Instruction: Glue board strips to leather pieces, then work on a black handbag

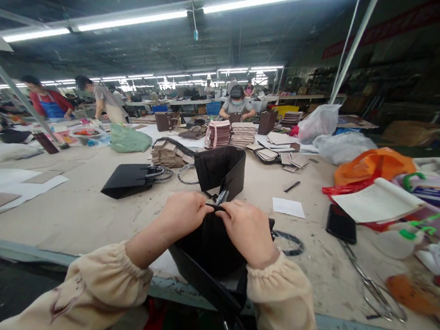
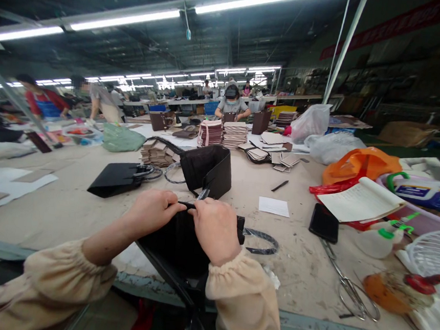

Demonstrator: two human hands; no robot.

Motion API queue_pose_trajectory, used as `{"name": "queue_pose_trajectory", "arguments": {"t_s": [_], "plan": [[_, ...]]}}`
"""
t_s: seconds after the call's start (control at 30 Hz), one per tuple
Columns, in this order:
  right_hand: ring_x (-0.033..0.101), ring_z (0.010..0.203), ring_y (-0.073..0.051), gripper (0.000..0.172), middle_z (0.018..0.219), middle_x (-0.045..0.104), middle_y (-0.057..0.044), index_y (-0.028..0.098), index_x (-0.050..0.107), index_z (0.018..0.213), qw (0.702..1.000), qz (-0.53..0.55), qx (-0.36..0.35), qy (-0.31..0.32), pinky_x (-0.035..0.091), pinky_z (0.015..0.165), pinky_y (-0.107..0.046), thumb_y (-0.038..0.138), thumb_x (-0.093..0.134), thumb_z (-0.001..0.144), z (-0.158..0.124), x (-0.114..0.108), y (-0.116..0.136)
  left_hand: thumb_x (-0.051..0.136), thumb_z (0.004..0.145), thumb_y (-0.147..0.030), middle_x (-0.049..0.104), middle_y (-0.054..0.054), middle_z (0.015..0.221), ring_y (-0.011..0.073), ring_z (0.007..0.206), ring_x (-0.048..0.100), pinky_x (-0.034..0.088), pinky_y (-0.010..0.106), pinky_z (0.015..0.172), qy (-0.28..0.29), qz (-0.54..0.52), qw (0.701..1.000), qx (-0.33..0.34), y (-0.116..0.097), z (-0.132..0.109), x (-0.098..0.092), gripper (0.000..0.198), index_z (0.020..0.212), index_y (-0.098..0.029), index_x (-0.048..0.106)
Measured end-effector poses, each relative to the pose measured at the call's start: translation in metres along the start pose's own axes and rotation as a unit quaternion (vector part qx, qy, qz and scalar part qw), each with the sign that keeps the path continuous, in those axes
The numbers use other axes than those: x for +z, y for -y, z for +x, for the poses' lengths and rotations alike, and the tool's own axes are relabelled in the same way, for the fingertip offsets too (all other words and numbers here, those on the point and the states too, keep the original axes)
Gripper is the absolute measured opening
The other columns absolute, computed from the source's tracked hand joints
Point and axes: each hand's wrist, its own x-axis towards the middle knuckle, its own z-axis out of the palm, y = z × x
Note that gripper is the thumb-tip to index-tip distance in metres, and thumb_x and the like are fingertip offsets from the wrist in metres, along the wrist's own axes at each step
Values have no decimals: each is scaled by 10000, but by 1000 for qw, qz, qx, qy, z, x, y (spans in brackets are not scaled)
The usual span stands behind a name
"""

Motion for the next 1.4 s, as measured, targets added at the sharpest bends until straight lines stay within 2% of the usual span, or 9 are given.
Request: {"name": "queue_pose_trajectory", "arguments": {"t_s": [0.1,0.27,0.4,0.63,1.1,1.27,1.4], "plan": [[590,724,-185,187,768,670,-40,231,664,797,1000,-8,1,-12,361,651,-303,328,526,878,2,8,0,434,852,-469,679,58,708,174,650,578,315,267,556,11,-24,1000,5,3,-1,-3,405,681,-194,677],[588,738,-179,223,753,669,-44,207,630,722,1000,-4,-19,-25,365,796,-319,313,515,881,4,8,-3,544,783,-504,670,17,687,141,634,556,320,246,563,32,-92,995,29,20,-7,-10,344,690,-207,689],[595,749,-175,231,759,673,-38,204,624,711,1000,5,-15,-20,343,883,-340,306,508,883,5,6,-3,524,816,-426,666,20,702,131,660,556,351,235,601,20,-117,992,41,29,-12,-9,322,660,-188,675],[597,773,-168,208,774,674,-23,216,643,753,1000,16,-9,-9,299,957,-360,314,511,880,6,7,-3,480,844,-383,656,27,689,123,638,537,341,228,596,-11,-109,994,21,27,-13,-3,340,637,-169,643],[573,740,-160,198,749,649,-24,197,609,703,999,2,-32,-2,317,903,-330,278,527,864,6,4,0,436,846,-438,637,35,615,143,595,534,270,266,544,-18,-33,999,-12,23,-5,-1,412,594,-176,629],[564,753,-172,202,757,651,-34,201,629,730,999,-6,-33,0,352,771,-302,309,527,868,4,1,-1,409,852,-466,661,49,650,159,609,550,265,279,541,-17,-5,1000,-26,20,-6,-1,436,643,-182,666],[569,791,-180,216,804,663,-35,214,655,811,999,3,-40,6,350,751,-299,359,510,880,3,-1,0,409,853,-463,671,53,671,176,617,565,267,286,534,-20,3,999,-29,19,-7,-1,429,656,-192,677]]}}
